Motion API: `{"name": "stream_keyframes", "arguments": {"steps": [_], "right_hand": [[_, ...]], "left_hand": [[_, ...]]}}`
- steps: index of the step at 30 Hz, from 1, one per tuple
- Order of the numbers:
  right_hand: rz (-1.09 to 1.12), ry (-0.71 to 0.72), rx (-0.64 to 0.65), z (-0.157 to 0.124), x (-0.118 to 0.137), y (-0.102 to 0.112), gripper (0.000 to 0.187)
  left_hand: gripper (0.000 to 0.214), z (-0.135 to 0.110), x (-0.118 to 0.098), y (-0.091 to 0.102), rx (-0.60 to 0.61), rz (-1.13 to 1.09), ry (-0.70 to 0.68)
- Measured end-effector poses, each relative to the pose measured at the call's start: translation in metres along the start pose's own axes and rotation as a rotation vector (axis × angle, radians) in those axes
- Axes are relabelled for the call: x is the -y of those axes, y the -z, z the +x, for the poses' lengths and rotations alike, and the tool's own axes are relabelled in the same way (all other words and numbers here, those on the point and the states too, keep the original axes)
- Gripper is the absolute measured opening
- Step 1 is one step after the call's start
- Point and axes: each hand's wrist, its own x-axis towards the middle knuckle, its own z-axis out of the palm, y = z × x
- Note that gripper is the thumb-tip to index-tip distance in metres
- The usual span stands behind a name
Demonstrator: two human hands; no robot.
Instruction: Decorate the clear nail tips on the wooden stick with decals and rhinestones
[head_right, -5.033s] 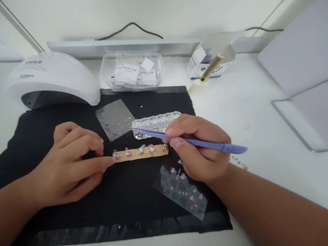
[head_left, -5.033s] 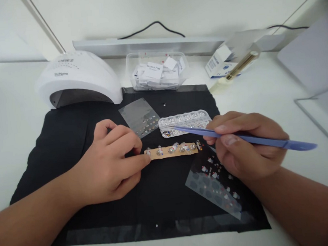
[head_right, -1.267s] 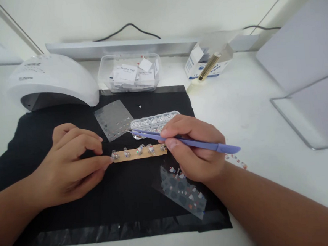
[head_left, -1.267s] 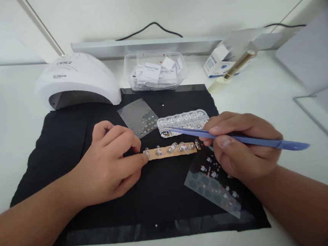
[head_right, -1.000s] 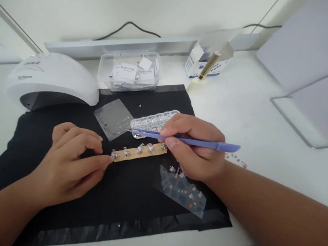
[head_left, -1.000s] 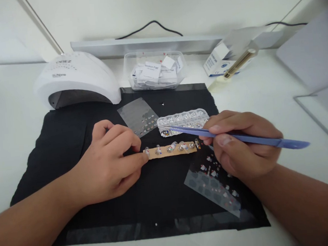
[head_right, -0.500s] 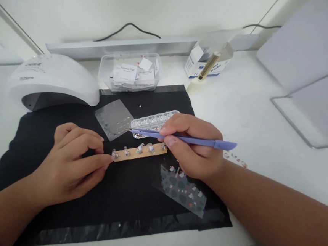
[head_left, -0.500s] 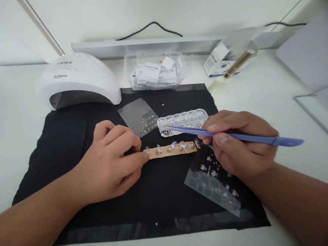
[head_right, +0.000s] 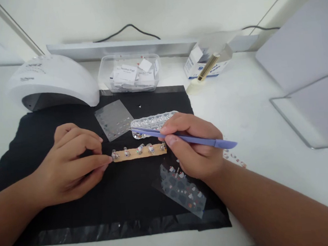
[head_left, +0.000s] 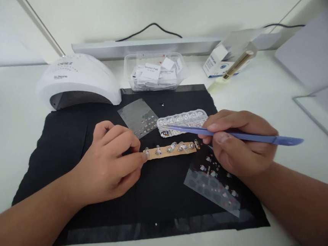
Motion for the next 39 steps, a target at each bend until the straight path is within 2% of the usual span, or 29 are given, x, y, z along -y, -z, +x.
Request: {"name": "stream_keyframes", "arguments": {"steps": [17,24,33,39], "right_hand": [[-0.010,-0.020,-0.028,0.0009,0.0007,-0.0002,0.017],[0.025,-0.144,-0.167,0.0055,0.0027,-0.0056,0.004],[0.124,-0.200,-0.218,0.0086,-0.0032,-0.0021,0.006],[0.135,-0.194,-0.184,0.0091,-0.0042,-0.0002,0.007]], "left_hand": [[0.012,0.0012,0.0015,-0.0015,-0.028,-0.009,0.020],[0.015,0.0025,0.0051,-0.0033,-0.064,-0.067,0.197],[0.011,0.0013,0.0056,-0.0048,0.095,-0.152,0.309],[0.022,0.0005,0.0066,-0.0075,0.178,-0.150,0.317]]}}
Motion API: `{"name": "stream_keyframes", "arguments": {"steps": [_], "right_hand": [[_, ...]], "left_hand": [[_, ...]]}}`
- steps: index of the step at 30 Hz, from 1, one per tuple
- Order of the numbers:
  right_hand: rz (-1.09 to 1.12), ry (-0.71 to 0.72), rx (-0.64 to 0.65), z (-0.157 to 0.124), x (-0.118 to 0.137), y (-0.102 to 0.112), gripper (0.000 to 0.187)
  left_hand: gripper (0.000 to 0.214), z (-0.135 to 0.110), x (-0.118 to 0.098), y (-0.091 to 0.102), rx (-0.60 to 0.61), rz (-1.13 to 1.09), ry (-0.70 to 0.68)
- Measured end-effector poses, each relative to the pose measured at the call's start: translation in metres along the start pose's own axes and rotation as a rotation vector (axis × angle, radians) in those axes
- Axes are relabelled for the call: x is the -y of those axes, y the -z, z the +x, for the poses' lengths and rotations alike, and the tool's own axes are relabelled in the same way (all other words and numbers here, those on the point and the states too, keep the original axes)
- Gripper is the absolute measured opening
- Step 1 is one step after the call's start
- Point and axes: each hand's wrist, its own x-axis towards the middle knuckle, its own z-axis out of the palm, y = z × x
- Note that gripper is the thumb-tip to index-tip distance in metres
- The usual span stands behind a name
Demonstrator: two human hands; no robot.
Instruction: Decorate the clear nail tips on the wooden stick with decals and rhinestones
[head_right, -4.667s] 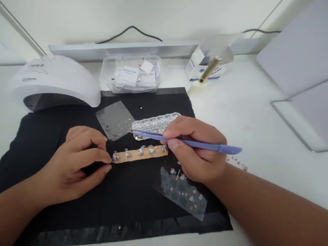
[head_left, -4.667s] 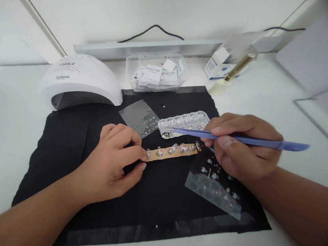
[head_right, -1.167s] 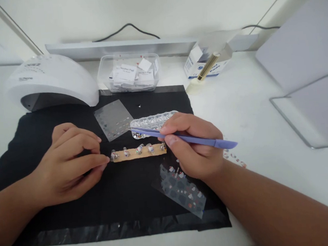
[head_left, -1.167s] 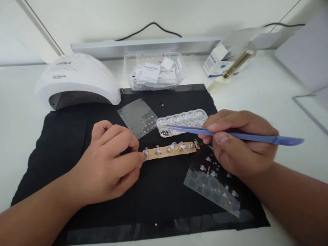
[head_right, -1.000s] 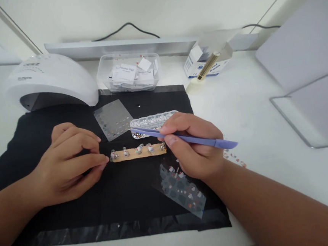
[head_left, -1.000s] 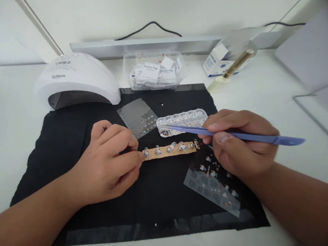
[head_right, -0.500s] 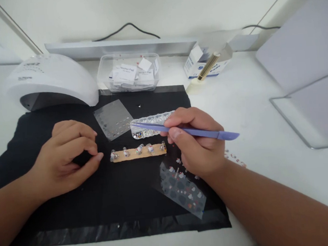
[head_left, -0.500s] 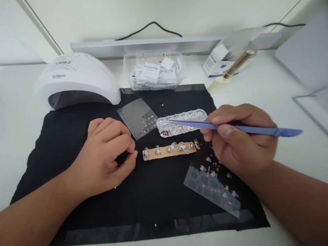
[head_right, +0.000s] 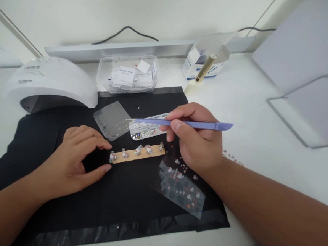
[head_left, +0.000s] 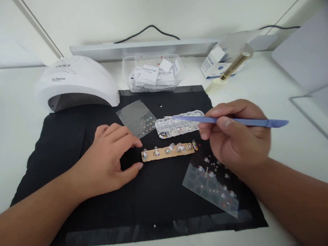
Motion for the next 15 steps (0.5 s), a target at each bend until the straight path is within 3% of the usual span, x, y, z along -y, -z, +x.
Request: {"name": "stream_keyframes", "arguments": {"steps": [9,15], "right_hand": [[0.018,-0.116,-0.063,-0.0014,0.0042,-0.0030,0.005],[0.014,-0.140,-0.028,-0.0026,0.0036,-0.0009,0.003]], "left_hand": [[0.020,0.0028,-0.0004,-0.0018,0.069,0.016,0.029],[0.014,0.0047,0.0014,-0.0055,0.068,0.013,0.021]]}}
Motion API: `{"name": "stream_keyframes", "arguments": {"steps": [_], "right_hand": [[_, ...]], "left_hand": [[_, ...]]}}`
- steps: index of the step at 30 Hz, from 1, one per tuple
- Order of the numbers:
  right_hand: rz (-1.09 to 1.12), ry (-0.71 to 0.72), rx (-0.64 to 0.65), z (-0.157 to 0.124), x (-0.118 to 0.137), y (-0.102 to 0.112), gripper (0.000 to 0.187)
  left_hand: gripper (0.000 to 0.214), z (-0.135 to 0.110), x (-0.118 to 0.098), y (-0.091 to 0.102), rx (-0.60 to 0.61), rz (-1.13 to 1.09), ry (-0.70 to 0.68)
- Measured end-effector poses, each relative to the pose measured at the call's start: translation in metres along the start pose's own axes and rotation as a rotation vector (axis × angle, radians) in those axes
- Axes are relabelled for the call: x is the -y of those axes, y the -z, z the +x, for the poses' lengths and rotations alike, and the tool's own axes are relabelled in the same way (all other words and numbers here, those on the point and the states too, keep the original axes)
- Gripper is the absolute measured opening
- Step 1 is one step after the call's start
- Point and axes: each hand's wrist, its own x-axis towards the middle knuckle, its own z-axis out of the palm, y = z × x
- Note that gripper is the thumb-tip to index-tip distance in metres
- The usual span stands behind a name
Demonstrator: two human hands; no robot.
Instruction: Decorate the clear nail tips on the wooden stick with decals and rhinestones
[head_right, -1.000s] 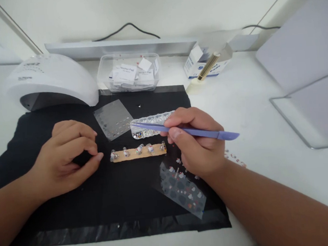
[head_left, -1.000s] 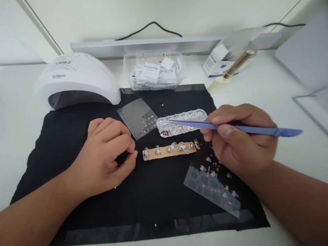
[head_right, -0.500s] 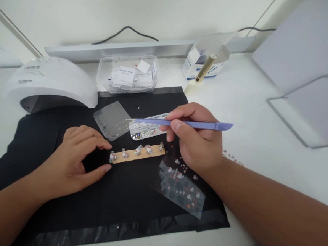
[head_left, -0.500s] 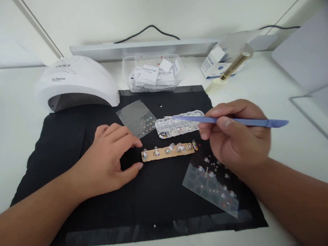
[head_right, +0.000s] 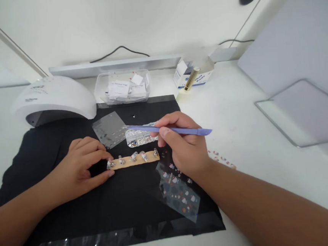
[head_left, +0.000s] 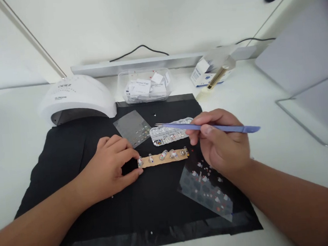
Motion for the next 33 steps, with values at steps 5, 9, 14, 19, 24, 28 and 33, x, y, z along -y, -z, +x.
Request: {"name": "stream_keyframes", "arguments": {"steps": [5,9,14,19,24,28,33], "right_hand": [[-0.003,0.012,0.046,-0.007,0.003,0.000,0.007],[-0.049,0.061,0.133,-0.012,0.005,0.002,0.015],[-0.079,0.101,0.185,-0.012,0.004,0.005,0.019],[-0.099,0.128,0.233,-0.014,0.003,0.008,0.019],[-0.112,0.122,0.243,-0.016,0.002,0.008,0.018],[-0.083,0.088,0.193,-0.013,0.003,0.005,0.016],[0.020,-0.037,0.037,-0.003,0.004,0.000,0.011]], "left_hand": [[0.012,0.001,-0.001,0.000,0.010,0.000,0.016],[0.010,0.000,-0.001,0.001,0.011,0.000,0.025],[0.010,-0.002,0.000,0.003,0.006,-0.001,0.032],[0.010,-0.003,0.000,0.003,0.011,0.000,0.042],[0.011,-0.002,0.000,0.002,0.016,-0.004,0.045],[0.010,-0.002,0.001,0.002,0.006,-0.013,0.035],[0.010,-0.002,0.001,0.003,0.005,-0.016,0.039]]}}
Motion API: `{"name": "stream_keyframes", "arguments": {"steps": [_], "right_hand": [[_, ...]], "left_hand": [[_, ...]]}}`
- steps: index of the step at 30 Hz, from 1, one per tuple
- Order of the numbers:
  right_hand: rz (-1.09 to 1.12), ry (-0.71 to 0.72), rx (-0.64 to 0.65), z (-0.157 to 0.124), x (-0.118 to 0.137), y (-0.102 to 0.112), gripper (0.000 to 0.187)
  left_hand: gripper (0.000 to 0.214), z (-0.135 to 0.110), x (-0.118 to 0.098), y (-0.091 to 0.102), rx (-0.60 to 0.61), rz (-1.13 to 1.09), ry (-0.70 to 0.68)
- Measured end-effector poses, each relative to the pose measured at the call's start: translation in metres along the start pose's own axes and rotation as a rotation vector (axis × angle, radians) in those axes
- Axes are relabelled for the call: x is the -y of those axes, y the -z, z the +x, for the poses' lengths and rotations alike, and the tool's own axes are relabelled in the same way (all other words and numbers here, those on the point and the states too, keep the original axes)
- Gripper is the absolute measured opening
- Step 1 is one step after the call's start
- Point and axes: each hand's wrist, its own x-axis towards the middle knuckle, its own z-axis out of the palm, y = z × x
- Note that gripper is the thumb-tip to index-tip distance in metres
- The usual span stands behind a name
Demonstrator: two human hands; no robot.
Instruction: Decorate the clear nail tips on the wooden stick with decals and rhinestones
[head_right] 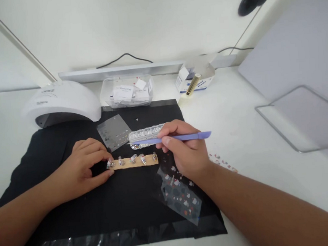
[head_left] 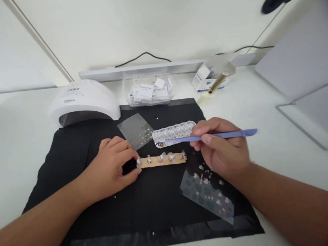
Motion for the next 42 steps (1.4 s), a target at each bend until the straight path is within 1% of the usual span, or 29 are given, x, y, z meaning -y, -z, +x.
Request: {"name": "stream_keyframes", "arguments": {"steps": [4,7,14,19,24,31,37,42], "right_hand": [[0.067,-0.089,-0.104,0.008,0.000,-0.001,0.007],[0.087,-0.148,-0.150,0.010,0.000,-0.002,0.006],[0.113,-0.238,-0.166,0.011,0.000,-0.005,0.003],[0.153,-0.266,-0.191,0.012,0.000,-0.004,0.002],[0.184,-0.281,-0.191,0.013,-0.002,-0.003,0.003],[0.171,-0.281,-0.190,0.013,-0.003,-0.004,0.003],[0.145,-0.300,-0.196,0.013,-0.003,-0.004,0.006],[0.150,-0.299,-0.198,0.012,-0.003,-0.004,0.007]], "left_hand": [[0.010,0.001,-0.001,0.000,0.017,0.004,0.010],[0.011,0.001,0.000,0.001,0.033,0.005,0.019],[0.010,0.000,0.000,0.005,0.073,-0.036,0.027],[0.011,0.000,0.001,0.005,0.071,-0.048,0.026],[0.009,-0.001,0.004,0.005,0.041,-0.071,0.011],[0.008,-0.003,0.005,0.006,0.027,-0.062,0.013],[0.012,-0.004,0.012,0.008,0.048,-0.005,-0.010],[0.013,-0.004,0.012,0.006,0.010,-0.028,-0.004]]}}
